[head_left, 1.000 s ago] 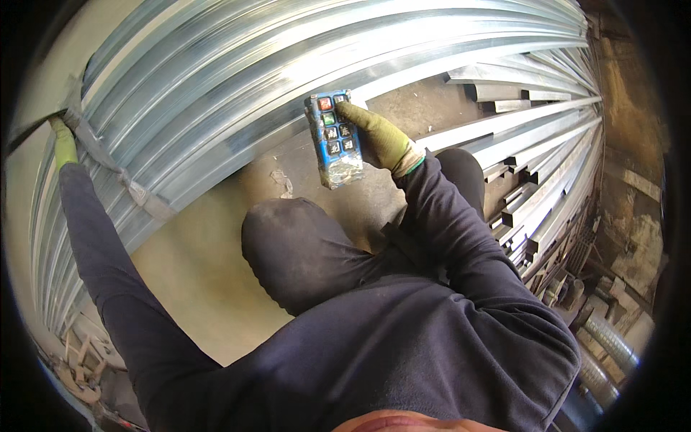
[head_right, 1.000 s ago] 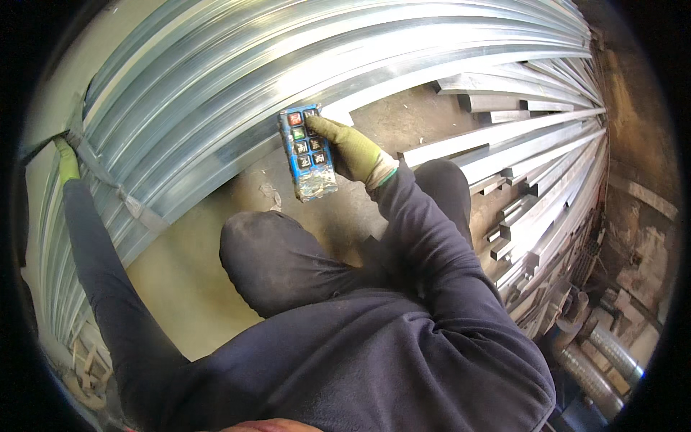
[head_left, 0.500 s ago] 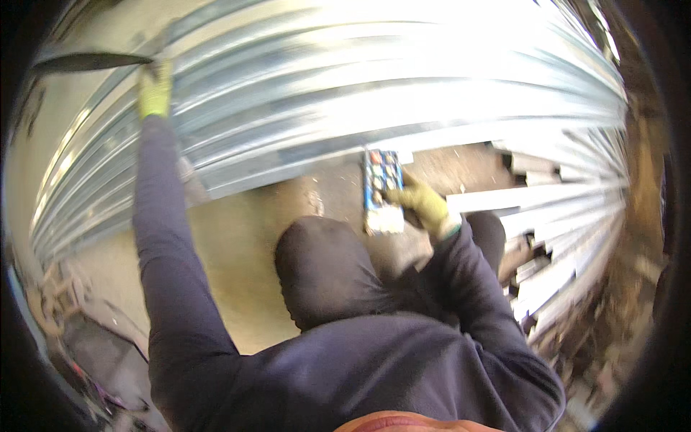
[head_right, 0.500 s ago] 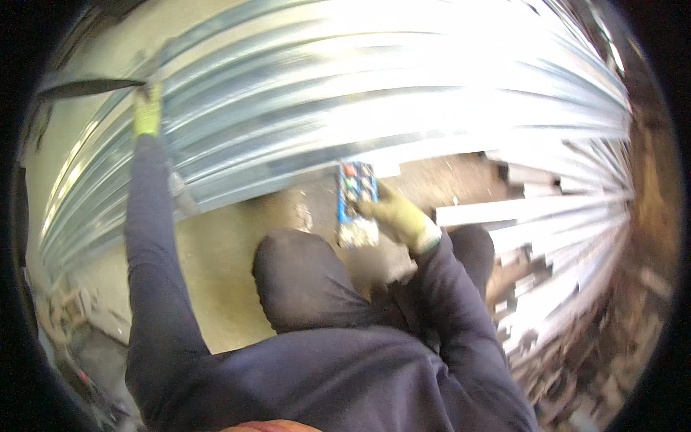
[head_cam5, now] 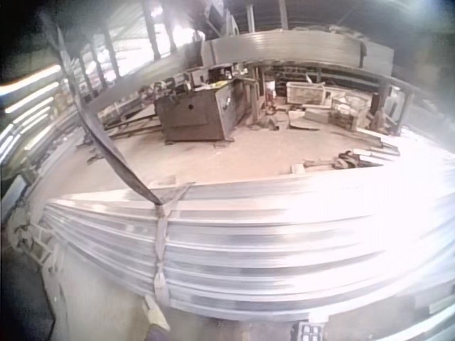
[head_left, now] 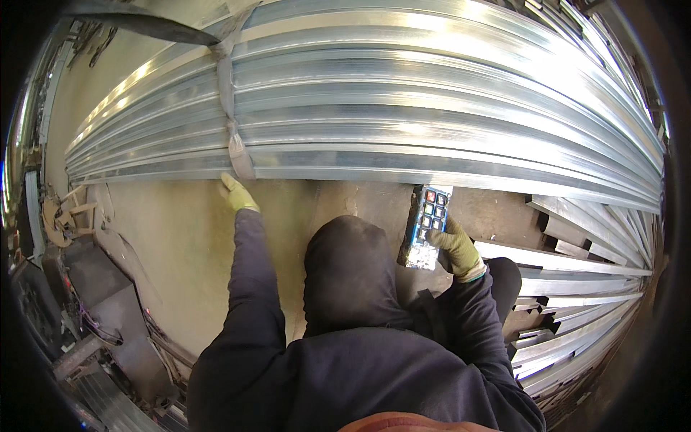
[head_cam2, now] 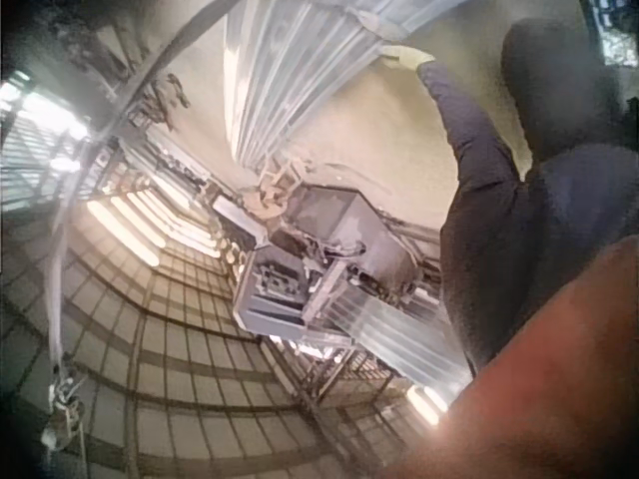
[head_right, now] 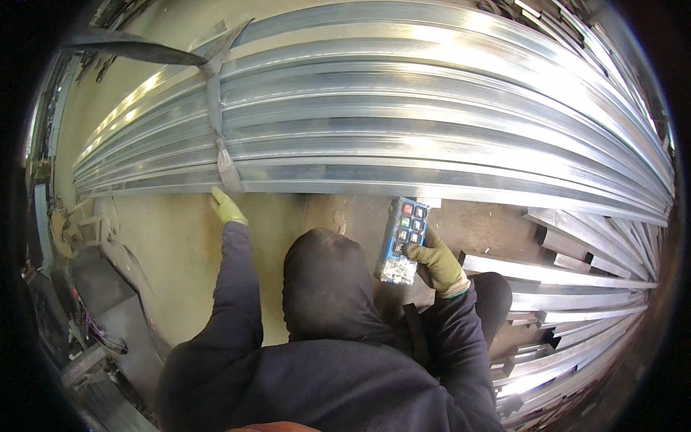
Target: The person uses a handheld remote control to operate an overhead hoist and moves bundles of long metal beams across a workshop floor. The person guides the suspended beams with gloved hands, repositions them, and secures them with straps.
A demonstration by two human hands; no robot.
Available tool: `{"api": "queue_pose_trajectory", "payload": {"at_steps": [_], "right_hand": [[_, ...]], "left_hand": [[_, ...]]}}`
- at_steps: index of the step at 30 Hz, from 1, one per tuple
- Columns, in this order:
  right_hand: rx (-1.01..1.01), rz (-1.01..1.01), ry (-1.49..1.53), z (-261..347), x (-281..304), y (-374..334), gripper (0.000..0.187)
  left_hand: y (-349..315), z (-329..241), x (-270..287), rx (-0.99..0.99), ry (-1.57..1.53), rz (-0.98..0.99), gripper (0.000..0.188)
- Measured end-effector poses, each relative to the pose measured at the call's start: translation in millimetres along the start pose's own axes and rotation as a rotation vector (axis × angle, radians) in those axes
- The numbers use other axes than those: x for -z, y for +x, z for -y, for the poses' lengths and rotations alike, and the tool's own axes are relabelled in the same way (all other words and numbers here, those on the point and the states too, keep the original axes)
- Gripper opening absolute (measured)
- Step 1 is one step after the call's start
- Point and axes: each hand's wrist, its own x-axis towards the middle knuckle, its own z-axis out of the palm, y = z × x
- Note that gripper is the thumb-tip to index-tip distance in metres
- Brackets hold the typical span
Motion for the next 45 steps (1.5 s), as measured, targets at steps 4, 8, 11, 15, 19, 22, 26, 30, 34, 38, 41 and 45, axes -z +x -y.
{"api": "queue_pose_trajectory", "payload": {"at_steps": [4, 8, 11, 15, 19, 22, 26, 30, 34, 38, 41, 45], "right_hand": [[-0.029, 0.001, -0.007, 1, 0, -1, 0.073], [-0.021, -0.021, -0.022, 4, 3, -7, 0.075], [-0.003, -0.024, -0.011, 5, 4, -11, 0.079], [-0.005, -0.032, -0.011, 4, 4, -9, 0.081], [-0.016, -0.033, -0.022, 4, 4, -6, 0.079], [0.0, -0.046, -0.018, 5, 4, -7, 0.078], [0.027, -0.065, -0.035, 6, 4, -9, 0.077], [0.05, -0.07, -0.052, 6, 0, -9, 0.078], [0.08, -0.065, -0.08, 9, -5, -9, 0.076], [0.12, -0.038, -0.106, 12, -7, -10, 0.075], [0.149, -0.086, -0.134, 12, -7, -12, 0.074], [0.172, -0.097, -0.132, 12, -8, -14, 0.071]], "left_hand": [[-18, 37, -36, 0.466, -0.657, 0.097, 0.083], [-9, 49, -51, 0.527, -0.925, 0.307, 0.087], [-3, 57, -45, 0.52, -0.996, 0.457, 0.089], [-12, 54, -45, 0.421, -0.829, 0.27, 0.088], [-33, 29, -51, 0.362, -0.823, 0.277, 0.09], [-43, 17, -51, 0.333, -0.805, 0.243, 0.09], [-40, 28, -49, 0.388, -0.843, 0.271, 0.088], [-25, 48, -47, 0.514, -0.91, 0.345, 0.088], [-25, 55, -48, 0.448, -0.853, 0.293, 0.09], [-31, 50, -49, 0.446, -0.855, 0.295, 0.092], [-30, 46, -48, 0.507, -0.853, 0.281, 0.094], [-26, 45, -47, 0.537, -0.844, 0.277, 0.093]]}}
